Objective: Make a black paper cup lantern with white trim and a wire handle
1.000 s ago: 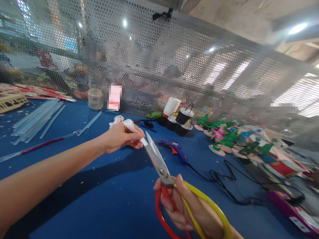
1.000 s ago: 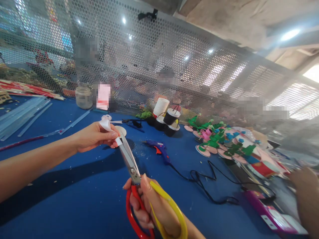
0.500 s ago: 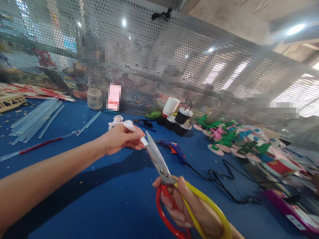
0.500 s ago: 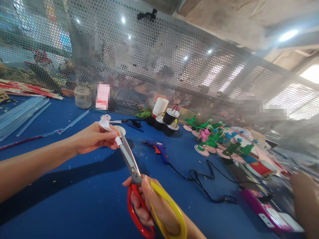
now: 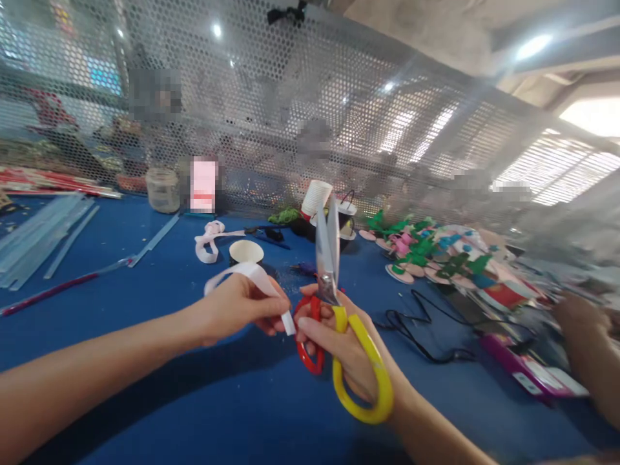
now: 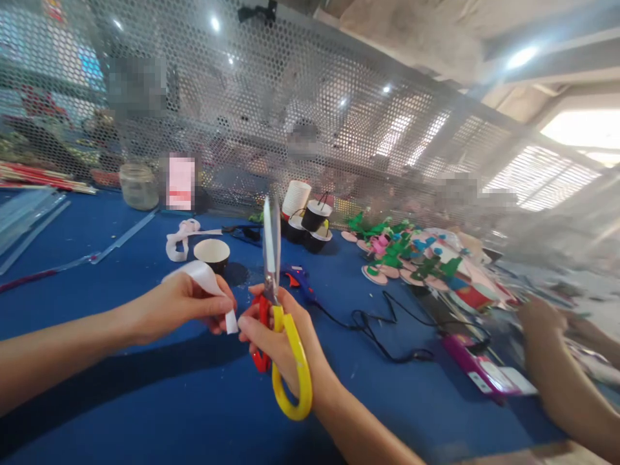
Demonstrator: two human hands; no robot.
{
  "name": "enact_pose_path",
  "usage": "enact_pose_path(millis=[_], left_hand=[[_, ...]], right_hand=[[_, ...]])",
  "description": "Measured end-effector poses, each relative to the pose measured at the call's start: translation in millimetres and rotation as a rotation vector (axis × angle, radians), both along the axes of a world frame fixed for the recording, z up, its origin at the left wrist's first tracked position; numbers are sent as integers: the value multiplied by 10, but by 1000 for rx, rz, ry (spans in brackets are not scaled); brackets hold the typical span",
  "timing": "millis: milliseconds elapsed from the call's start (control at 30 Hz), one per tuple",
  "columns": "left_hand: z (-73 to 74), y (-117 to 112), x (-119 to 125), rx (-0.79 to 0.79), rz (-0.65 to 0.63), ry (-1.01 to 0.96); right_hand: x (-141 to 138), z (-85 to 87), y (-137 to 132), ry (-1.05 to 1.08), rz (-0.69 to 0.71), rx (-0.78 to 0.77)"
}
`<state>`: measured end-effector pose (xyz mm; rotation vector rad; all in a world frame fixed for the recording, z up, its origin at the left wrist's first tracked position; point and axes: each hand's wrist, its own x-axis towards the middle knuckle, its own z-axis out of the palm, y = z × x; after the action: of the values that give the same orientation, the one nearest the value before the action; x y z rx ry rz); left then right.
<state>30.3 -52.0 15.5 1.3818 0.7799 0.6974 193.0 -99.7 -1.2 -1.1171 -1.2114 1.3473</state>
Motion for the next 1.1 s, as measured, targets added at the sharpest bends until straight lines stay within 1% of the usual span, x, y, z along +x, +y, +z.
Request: enact_pose_path(millis=[100, 233, 433, 567, 633, 733, 800, 867, 933, 1000, 1100], left_hand=[[-32, -64, 58, -14, -24, 55], [-68, -36, 75, 0, -29, 113], [-112, -26, 101, -53, 5, 147], [-107, -34, 108, -102, -6, 125], [-117, -34, 106, -160, -3, 88], [-171, -43, 102, -264, -13, 39], [-215, -59, 105, -277, -9, 12], [-234, -73, 109, -244, 18, -5], [-201, -66, 104, -194, 65, -13], [-119, -25, 76, -131, 137, -55], [37, 89, -19, -40, 256, -191]], right_hand=[[-55, -22, -7, -26, 25, -25], [-74, -48, -18, -94, 67, -68], [-86, -81, 9, -125, -11, -77], [-83, -101, 14, -133, 17, -97], [-73, -107, 18, -114, 17, -88], [-65, -113, 37, -71, 3, -82], [-67, -116, 52, -63, -1, -93], [-65, -119, 61, -72, -4, -90], [-48, -123, 55, -66, 12, -75], [-11, -134, 29, -20, 62, -53], [65, -176, -44, 117, 208, -22]])
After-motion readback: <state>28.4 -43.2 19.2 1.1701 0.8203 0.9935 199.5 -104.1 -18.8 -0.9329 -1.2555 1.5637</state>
